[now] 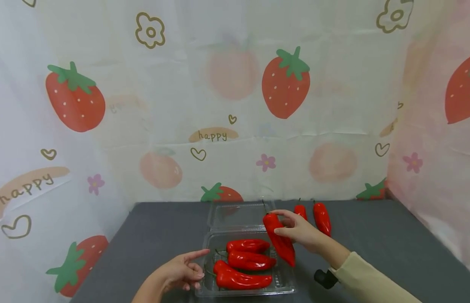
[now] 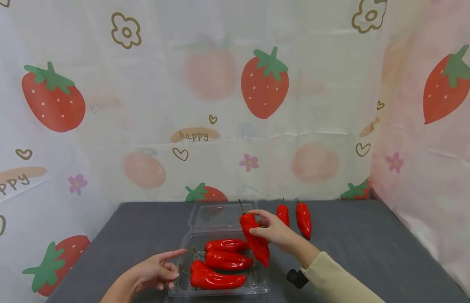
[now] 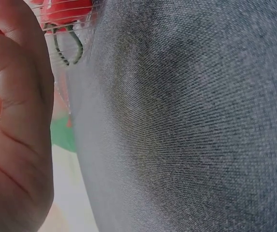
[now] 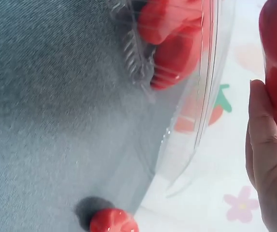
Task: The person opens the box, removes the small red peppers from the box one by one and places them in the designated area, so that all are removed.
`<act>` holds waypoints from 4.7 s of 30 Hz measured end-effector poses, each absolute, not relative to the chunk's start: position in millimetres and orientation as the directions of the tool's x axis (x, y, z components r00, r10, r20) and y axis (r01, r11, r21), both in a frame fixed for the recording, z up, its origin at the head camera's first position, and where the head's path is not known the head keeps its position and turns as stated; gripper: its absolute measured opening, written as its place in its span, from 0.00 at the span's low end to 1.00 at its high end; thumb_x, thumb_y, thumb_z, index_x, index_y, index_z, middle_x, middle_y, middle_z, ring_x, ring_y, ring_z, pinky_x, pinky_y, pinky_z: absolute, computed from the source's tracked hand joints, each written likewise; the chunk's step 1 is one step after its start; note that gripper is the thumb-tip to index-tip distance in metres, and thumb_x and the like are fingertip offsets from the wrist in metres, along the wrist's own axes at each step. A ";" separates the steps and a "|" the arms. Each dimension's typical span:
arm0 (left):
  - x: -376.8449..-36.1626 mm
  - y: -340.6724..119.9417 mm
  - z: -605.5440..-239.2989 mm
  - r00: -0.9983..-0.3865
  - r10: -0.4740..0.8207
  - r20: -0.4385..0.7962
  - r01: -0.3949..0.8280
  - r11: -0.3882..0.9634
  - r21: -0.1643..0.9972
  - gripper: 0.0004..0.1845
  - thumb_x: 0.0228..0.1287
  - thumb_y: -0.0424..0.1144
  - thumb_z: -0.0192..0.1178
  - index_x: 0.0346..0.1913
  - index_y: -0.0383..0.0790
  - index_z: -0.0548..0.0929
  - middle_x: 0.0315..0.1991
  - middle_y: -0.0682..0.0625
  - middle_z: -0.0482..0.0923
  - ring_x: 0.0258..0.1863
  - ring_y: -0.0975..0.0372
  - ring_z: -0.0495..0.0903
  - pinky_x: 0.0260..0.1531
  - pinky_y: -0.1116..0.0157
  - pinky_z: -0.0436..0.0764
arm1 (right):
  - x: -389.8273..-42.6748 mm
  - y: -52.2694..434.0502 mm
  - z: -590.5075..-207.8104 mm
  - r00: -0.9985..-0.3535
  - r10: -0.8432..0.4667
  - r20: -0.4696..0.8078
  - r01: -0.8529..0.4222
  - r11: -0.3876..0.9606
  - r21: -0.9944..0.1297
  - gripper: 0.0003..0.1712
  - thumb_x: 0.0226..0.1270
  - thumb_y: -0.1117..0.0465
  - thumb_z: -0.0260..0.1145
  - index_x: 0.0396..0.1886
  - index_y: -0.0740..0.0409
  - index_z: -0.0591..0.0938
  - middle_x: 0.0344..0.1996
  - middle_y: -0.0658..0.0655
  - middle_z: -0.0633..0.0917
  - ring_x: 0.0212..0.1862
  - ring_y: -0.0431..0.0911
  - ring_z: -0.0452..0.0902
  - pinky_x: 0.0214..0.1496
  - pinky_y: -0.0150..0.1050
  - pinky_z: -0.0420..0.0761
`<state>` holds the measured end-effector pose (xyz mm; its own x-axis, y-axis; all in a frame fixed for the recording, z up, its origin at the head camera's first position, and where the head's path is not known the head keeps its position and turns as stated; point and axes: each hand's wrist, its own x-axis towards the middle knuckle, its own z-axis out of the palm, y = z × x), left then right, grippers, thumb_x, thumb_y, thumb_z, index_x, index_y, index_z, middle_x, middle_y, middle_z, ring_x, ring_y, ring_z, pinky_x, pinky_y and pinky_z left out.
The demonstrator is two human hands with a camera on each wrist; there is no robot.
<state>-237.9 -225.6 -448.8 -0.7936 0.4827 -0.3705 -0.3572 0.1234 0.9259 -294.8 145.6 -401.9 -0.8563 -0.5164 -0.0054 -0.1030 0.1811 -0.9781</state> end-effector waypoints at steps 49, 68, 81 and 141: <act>-239.7 -229.4 -451.6 -0.783 0.503 -0.366 -0.359 0.115 0.926 0.39 0.65 0.24 0.57 0.76 0.32 0.51 0.28 0.53 0.80 0.22 0.67 0.81 0.17 0.76 0.72 | -294.3 229.9 -404.4 -0.957 -0.291 0.004 -0.074 0.233 -0.970 0.40 0.71 0.60 0.62 0.74 0.67 0.54 0.61 0.78 0.68 0.43 0.51 0.79 0.39 0.49 0.83; -238.5 -226.9 -448.0 -0.784 0.503 -0.364 -0.352 0.122 0.928 0.38 0.66 0.24 0.56 0.75 0.31 0.51 0.28 0.54 0.80 0.22 0.67 0.82 0.18 0.76 0.72 | -304.2 261.4 -397.3 -0.980 -0.194 0.047 -0.111 0.333 -0.936 0.41 0.72 0.58 0.61 0.77 0.64 0.52 0.59 0.79 0.69 0.42 0.48 0.79 0.38 0.44 0.82; -239.0 -227.9 -452.1 -0.780 0.505 -0.369 -0.368 0.108 0.924 0.40 0.65 0.25 0.58 0.76 0.31 0.50 0.28 0.54 0.81 0.23 0.67 0.82 0.18 0.76 0.72 | -316.1 274.7 -391.7 -0.987 -0.157 0.030 -0.078 0.310 -0.947 0.41 0.74 0.57 0.59 0.77 0.61 0.49 0.64 0.81 0.63 0.46 0.46 0.79 0.41 0.42 0.83; -240.9 -233.1 -452.3 -0.681 0.643 -0.351 -0.475 -0.023 0.880 0.41 0.64 0.21 0.53 0.77 0.33 0.47 0.28 0.54 0.81 0.25 0.68 0.81 0.23 0.76 0.70 | -390.3 329.4 -463.8 -0.956 0.053 -0.289 0.289 0.344 -0.893 0.36 0.79 0.58 0.50 0.76 0.66 0.45 0.70 0.77 0.53 0.64 0.64 0.61 0.64 0.55 0.66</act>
